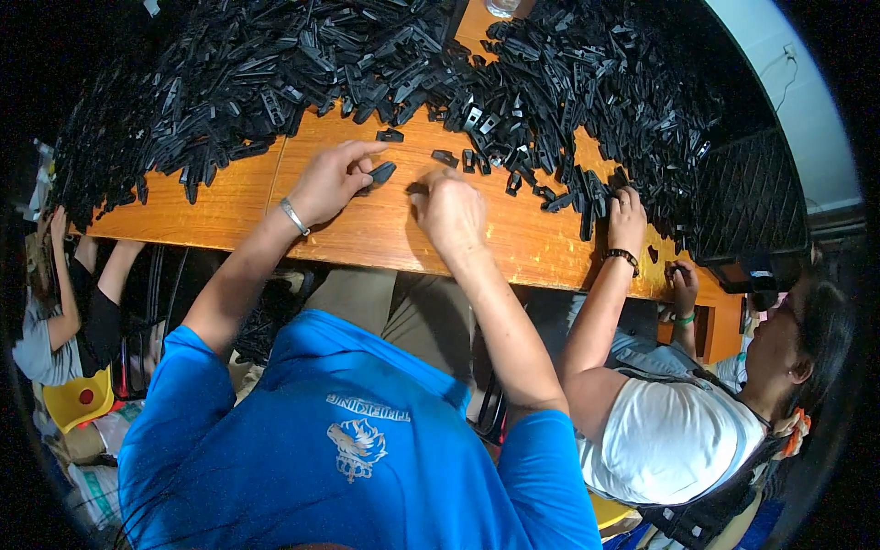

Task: The person assembles plastic components by picking up individual pieces from the table and fitting them together by hand.

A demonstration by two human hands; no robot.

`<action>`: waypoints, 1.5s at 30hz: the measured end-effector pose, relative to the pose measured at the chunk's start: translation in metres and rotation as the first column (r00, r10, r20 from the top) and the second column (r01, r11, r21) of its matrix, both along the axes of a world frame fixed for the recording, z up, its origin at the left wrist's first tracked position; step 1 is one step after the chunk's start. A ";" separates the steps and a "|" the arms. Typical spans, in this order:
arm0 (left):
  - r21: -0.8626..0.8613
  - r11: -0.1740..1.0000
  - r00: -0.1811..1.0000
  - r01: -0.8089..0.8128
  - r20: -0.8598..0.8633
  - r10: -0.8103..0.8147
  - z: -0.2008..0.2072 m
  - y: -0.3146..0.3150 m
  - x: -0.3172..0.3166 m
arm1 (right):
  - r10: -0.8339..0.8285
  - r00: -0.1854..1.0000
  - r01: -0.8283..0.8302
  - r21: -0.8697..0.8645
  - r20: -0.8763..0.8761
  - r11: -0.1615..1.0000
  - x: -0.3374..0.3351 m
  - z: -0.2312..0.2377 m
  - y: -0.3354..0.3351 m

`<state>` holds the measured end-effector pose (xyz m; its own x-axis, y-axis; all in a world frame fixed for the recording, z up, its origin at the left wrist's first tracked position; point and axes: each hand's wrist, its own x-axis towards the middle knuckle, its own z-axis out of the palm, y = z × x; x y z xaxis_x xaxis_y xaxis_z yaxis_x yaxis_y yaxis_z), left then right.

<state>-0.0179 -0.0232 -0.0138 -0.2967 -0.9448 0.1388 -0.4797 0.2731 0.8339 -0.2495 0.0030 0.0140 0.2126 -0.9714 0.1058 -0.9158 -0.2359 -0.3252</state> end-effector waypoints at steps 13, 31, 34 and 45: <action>-0.059 0.982 0.982 -0.182 0.031 0.184 -0.005 0.032 0.029 | 0.067 0.904 -0.054 -0.042 0.423 0.998 0.020 -0.019 -0.005; -0.276 0.946 0.963 -0.171 0.155 0.219 -0.016 0.031 0.046 | 0.473 0.834 -0.432 -0.198 0.284 0.880 0.056 -0.020 -0.041; -0.250 0.962 0.963 -0.106 0.216 0.162 -0.011 0.025 0.068 | 0.495 0.823 -0.467 -0.161 0.280 0.869 0.071 -0.025 -0.039; -0.150 0.970 0.914 -0.192 0.331 0.233 0.040 -0.027 0.052 | 0.234 0.962 -0.179 -0.324 0.142 0.929 0.056 -0.020 -0.069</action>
<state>0.0336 -0.0504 0.0262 -0.1389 -0.9751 0.1729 -0.7883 0.2146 0.5767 -0.1936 -0.0663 -0.0059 0.3559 -0.8224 0.4438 -0.7710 -0.5268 -0.3578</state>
